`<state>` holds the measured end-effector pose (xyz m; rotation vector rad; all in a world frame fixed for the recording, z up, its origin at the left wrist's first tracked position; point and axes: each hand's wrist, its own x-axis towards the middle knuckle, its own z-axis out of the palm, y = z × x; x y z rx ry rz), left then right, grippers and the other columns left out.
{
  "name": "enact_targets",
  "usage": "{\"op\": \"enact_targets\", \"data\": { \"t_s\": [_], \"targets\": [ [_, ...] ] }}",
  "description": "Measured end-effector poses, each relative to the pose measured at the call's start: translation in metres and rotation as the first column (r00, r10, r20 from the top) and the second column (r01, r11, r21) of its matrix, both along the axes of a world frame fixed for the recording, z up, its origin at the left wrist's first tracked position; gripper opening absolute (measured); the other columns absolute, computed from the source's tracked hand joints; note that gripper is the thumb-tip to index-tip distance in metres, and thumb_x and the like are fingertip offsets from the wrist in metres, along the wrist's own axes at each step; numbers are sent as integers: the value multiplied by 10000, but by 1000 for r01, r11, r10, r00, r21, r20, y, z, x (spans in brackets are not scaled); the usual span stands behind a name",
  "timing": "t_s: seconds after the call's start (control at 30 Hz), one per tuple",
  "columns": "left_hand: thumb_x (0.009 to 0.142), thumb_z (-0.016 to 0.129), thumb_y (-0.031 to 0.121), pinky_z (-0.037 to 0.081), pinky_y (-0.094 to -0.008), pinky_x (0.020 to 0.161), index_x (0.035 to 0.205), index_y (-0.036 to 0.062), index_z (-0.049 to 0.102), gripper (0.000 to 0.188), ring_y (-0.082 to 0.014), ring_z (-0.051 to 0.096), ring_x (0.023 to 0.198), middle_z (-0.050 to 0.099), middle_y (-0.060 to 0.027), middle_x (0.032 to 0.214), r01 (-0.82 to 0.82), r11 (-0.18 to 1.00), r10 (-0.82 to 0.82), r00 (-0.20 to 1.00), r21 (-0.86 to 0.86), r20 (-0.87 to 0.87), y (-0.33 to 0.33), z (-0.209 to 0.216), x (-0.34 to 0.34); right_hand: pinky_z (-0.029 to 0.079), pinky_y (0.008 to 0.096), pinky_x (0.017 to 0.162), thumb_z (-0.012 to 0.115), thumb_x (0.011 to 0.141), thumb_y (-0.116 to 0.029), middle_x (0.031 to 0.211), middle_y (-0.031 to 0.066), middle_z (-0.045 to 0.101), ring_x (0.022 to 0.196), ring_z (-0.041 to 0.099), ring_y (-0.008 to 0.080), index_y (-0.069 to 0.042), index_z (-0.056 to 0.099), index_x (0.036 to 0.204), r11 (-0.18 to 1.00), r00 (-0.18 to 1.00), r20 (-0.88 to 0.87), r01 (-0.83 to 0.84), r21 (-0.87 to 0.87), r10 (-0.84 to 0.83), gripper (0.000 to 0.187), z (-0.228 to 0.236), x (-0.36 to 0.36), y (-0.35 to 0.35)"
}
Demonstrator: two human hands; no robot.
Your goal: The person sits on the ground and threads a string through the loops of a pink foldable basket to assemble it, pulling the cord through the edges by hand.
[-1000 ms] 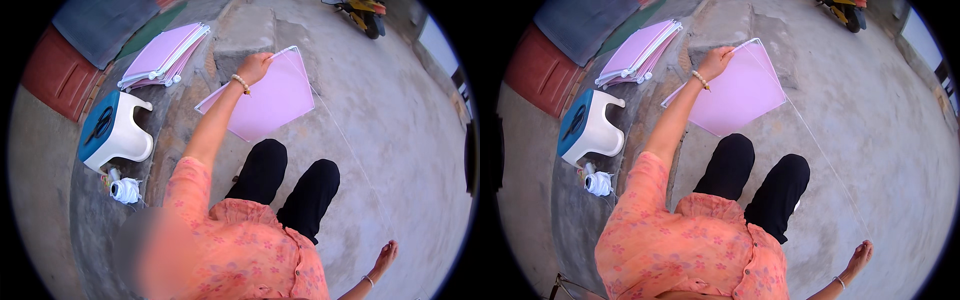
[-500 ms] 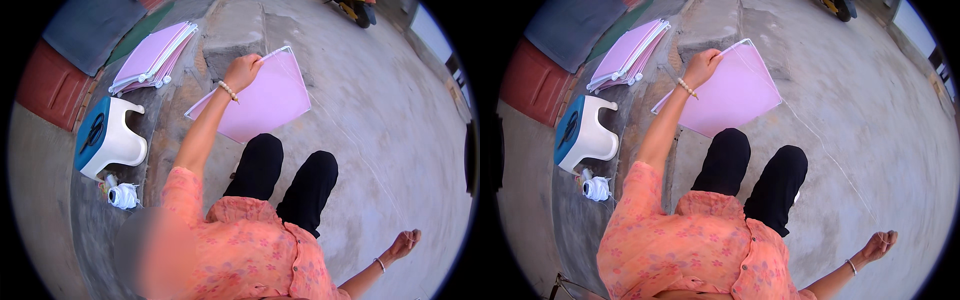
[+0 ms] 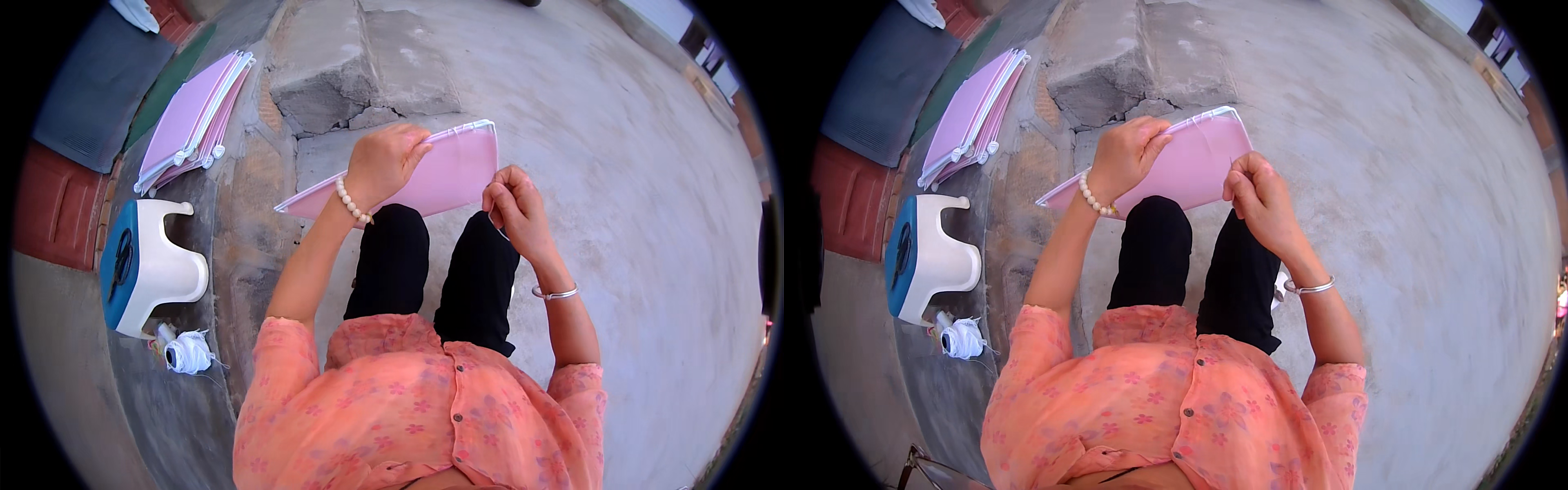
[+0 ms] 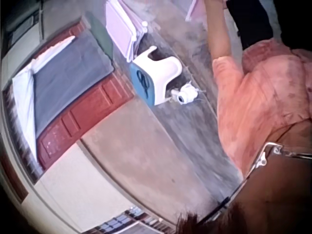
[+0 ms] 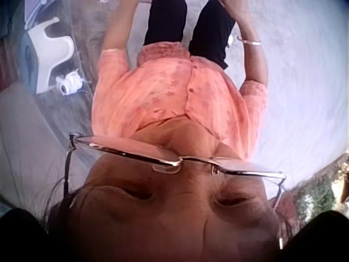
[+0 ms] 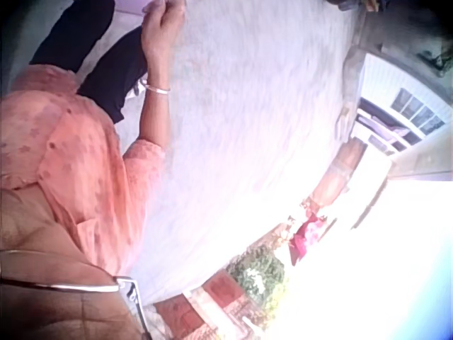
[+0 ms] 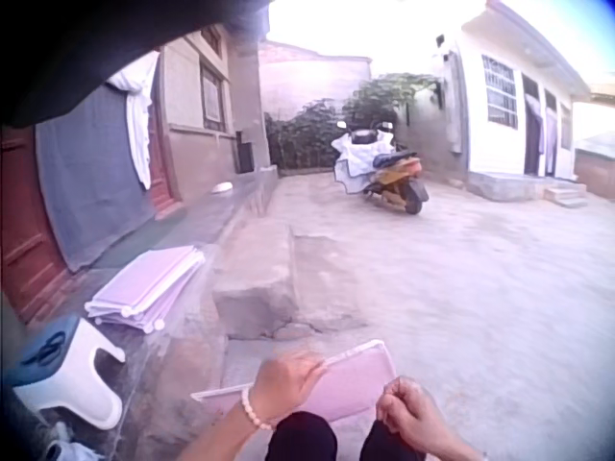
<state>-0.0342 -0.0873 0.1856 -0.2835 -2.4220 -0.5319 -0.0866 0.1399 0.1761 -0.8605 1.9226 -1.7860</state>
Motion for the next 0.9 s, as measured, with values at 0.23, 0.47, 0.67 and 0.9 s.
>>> {"op": "enact_targets", "data": {
  "t_s": [0.23,0.47,0.67,0.9],
  "targets": [
    [845,570,207,472,-349,597,894,21,635,203,-297,600,687,622,-129,793,-49,999,50,996,-4,69,2,-15,-11,410,263,512,462,901,-88,590,29,510,534,510,100,-5,500,847,996,993,-92,80,40,-76,106,-26,-3,-34],
    [857,559,233,471,-353,637,901,7,627,240,-307,599,705,622,-148,796,-22,999,14,988,49,154,-17,-12,-30,417,286,521,474,888,-83,588,64,531,541,541,135,-3,545,929,988,971,-195,147,38,-137,114,-33,-15,-55],
    [861,547,233,463,-358,624,888,3,618,243,-316,590,692,612,-158,768,2,997,-18,979,80,202,-21,-12,-35,415,303,518,476,887,-92,568,72,531,533,550,154,-5,553,939,982,952,-248,188,9,-180,128,-34,-27,-65],
    [857,553,229,465,-353,627,899,8,620,234,-304,598,693,615,-152,769,1,995,-22,977,95,214,-17,-12,-34,422,307,522,481,883,-95,571,82,542,529,557,162,-12,568,952,979,944,-268,203,11,-193,139,-39,-31,-67]
  ]
}}
